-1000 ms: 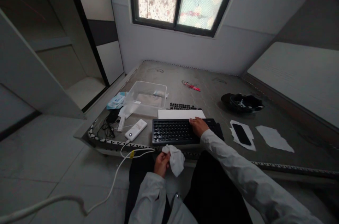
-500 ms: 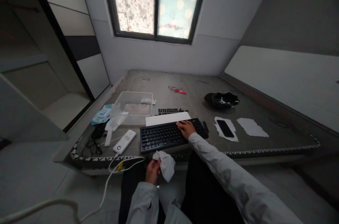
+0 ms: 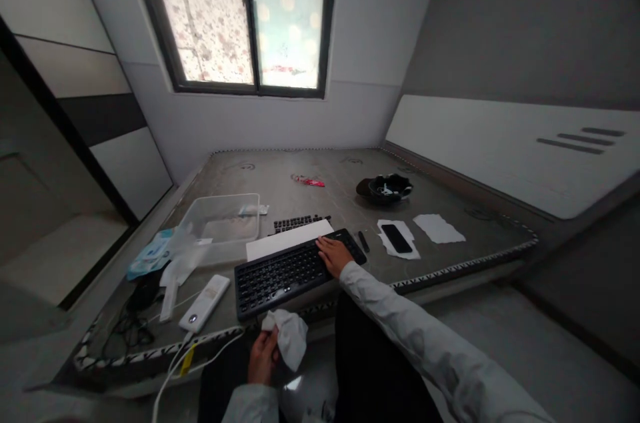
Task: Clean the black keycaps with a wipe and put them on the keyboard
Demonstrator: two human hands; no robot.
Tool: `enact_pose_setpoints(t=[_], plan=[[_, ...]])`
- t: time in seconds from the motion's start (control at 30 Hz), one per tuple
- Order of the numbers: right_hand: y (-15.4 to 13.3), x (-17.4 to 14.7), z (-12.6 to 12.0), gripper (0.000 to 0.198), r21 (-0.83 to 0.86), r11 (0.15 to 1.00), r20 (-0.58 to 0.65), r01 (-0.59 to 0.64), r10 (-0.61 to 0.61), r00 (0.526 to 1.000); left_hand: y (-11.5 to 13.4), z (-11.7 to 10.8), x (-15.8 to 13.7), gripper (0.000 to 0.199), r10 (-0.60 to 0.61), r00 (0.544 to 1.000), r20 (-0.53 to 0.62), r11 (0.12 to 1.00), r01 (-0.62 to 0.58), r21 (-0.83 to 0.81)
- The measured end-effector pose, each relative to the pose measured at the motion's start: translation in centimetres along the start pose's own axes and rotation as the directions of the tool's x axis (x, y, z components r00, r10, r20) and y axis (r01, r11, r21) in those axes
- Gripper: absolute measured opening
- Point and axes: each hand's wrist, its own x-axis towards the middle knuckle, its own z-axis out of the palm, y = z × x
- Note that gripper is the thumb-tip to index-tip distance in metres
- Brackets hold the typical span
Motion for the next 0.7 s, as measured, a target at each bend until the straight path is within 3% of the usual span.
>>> enact_pose_setpoints(t=[0.27, 0.43, 0.57, 0.7], plan=[[-1.6, -0.5, -0.5, 0.043, -0.052, 0.994, 0.119, -0.101, 0.107, 0.987, -1.2, 0.7, 1.2, 0.059, -0.002, 1.0, -0.009, 0.996, 0.001, -0.094], [-1.6, -0.4, 0.2, 0.039, -0.015, 0.989, 0.06, -0.149, 0.15, 0.987, -1.2, 1.1, 1.3, 0.06, -0.01, 1.0, -0.017, 0.997, 0.008, -0.073], [0.3, 0.6, 0.1, 0.033, 0.005, 0.984, 0.001, -0.176, 0.176, 0.984, -1.5, 1.5, 1.7, 0.059, -0.016, 1.0, -0.01, 0.995, 0.015, -0.101], [4.2, 3.0, -0.9, 0.028, -0.009, 0.98, -0.016, -0.199, 0.199, 0.98, -1.9, 1.8, 2.4, 0.059, -0.043, 0.999, 0.022, 0.987, 0.046, -0.151]])
